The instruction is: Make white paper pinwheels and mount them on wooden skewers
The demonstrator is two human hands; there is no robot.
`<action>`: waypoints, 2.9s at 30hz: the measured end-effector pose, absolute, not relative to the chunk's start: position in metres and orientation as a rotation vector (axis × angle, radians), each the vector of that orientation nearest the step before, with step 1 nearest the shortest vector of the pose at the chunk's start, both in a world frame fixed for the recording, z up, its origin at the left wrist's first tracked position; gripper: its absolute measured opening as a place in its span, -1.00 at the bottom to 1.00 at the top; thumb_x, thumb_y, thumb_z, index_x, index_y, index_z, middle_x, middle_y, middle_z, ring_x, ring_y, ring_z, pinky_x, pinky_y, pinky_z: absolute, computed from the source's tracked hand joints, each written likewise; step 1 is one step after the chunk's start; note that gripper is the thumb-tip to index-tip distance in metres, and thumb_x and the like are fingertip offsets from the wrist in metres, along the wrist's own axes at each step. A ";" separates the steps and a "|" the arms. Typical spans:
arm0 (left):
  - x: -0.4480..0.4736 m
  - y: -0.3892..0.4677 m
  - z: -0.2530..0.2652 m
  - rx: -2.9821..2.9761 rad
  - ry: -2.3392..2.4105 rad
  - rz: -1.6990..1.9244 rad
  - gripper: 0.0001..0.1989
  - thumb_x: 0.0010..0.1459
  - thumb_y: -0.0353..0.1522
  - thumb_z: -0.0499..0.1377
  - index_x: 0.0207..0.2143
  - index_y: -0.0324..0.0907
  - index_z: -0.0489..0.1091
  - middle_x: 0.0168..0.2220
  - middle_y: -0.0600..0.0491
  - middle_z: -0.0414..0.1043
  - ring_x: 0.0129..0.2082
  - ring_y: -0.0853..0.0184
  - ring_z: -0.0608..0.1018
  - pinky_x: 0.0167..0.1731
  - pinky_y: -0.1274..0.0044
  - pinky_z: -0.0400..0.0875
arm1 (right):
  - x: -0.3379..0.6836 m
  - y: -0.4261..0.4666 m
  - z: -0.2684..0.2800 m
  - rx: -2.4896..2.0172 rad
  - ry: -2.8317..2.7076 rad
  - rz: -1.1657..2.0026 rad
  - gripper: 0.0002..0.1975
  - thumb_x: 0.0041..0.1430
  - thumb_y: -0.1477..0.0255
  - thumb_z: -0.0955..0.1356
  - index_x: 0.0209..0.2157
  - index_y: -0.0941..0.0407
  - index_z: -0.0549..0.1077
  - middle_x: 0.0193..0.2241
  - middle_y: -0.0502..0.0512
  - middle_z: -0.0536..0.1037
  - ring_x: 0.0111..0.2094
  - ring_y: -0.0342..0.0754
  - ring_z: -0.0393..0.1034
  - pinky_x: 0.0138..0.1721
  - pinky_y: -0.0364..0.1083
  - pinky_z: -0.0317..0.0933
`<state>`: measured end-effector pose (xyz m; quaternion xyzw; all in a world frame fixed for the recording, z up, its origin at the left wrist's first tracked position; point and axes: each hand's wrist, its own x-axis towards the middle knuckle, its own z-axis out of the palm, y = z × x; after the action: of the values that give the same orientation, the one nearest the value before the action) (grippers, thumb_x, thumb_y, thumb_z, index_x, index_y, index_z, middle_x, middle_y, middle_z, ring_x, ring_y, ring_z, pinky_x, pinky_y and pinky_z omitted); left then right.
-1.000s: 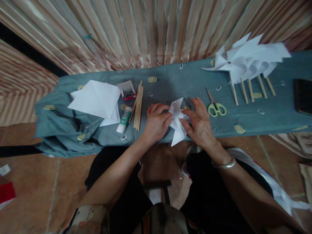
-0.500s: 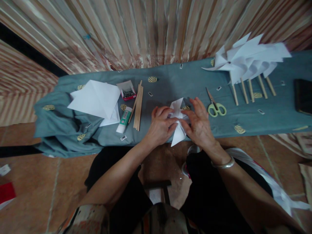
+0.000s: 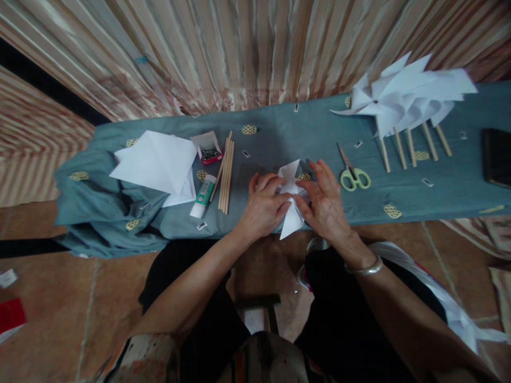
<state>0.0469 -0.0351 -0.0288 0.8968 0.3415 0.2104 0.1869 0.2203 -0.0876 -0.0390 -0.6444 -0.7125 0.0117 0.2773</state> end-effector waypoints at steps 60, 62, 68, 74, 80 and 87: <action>0.054 -0.022 -0.024 2.371 1.047 0.487 -0.79 0.12 -0.33 0.15 -0.29 -0.08 0.60 0.01 -0.03 0.48 0.23 0.04 0.22 0.25 -0.02 -0.21 | 0.216 -0.083 -0.020 -1.554 -2.316 -0.114 -0.72 0.28 0.55 0.19 -0.27 0.19 0.53 0.22 0.35 0.31 0.35 0.19 -0.05 0.17 0.23 0.09; 0.054 -0.021 -0.024 2.359 1.054 0.497 -0.80 0.12 -0.33 0.16 -0.30 -0.08 0.60 0.00 -0.03 0.48 0.22 0.04 0.22 0.25 -0.01 -0.21 | 0.216 -0.082 -0.021 -1.538 -2.309 -0.090 -0.71 0.28 0.56 0.18 -0.27 0.20 0.54 0.22 0.35 0.31 0.35 0.18 -0.06 0.17 0.23 0.09; 0.051 -0.022 -0.024 2.327 1.043 0.605 -0.77 0.12 -0.28 0.19 -0.20 -0.08 0.57 0.04 -0.03 0.47 0.21 0.05 0.25 0.24 0.02 -0.11 | 0.217 -0.081 -0.023 -1.505 -2.289 -0.070 -0.67 0.27 0.59 0.16 -0.21 0.18 0.54 0.20 0.33 0.33 0.35 0.17 -0.07 0.15 0.28 0.12; 0.027 -0.016 -0.027 2.159 1.055 0.935 -0.58 0.10 -0.16 0.22 0.00 -0.09 0.45 0.16 -0.03 0.37 0.23 0.09 0.27 0.24 0.16 0.10 | 0.217 -0.080 -0.023 -1.526 -2.263 -0.048 -0.69 0.24 0.61 0.16 -0.30 0.17 0.52 0.20 0.31 0.33 0.36 0.15 -0.09 0.17 0.28 0.11; 0.006 -0.009 -0.036 1.454 1.142 1.108 -0.54 0.11 -0.08 0.19 -0.03 -0.17 0.45 0.06 -0.11 0.46 0.09 0.12 0.47 0.11 0.27 0.33 | 0.219 -0.079 -0.026 -1.566 -2.244 0.026 -0.72 0.10 0.68 0.22 -0.30 0.16 0.51 0.23 0.29 0.29 0.36 0.20 -0.11 0.17 0.29 0.08; 0.007 -0.036 -0.024 0.807 0.964 0.970 -0.51 0.03 -0.12 0.30 -0.09 -0.26 0.42 -0.17 -0.17 0.58 -0.09 0.12 0.60 0.03 0.25 0.41 | 0.216 -0.078 -0.031 -1.608 -2.197 0.039 -0.75 0.08 0.63 0.25 -0.28 0.14 0.51 0.23 0.27 0.31 0.34 0.23 -0.04 0.14 0.29 0.12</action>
<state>0.0075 -0.0365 -0.0236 0.3622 0.4330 0.4358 0.7010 0.2158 -0.0782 -0.0306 -0.5777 -0.7893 0.0139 0.2077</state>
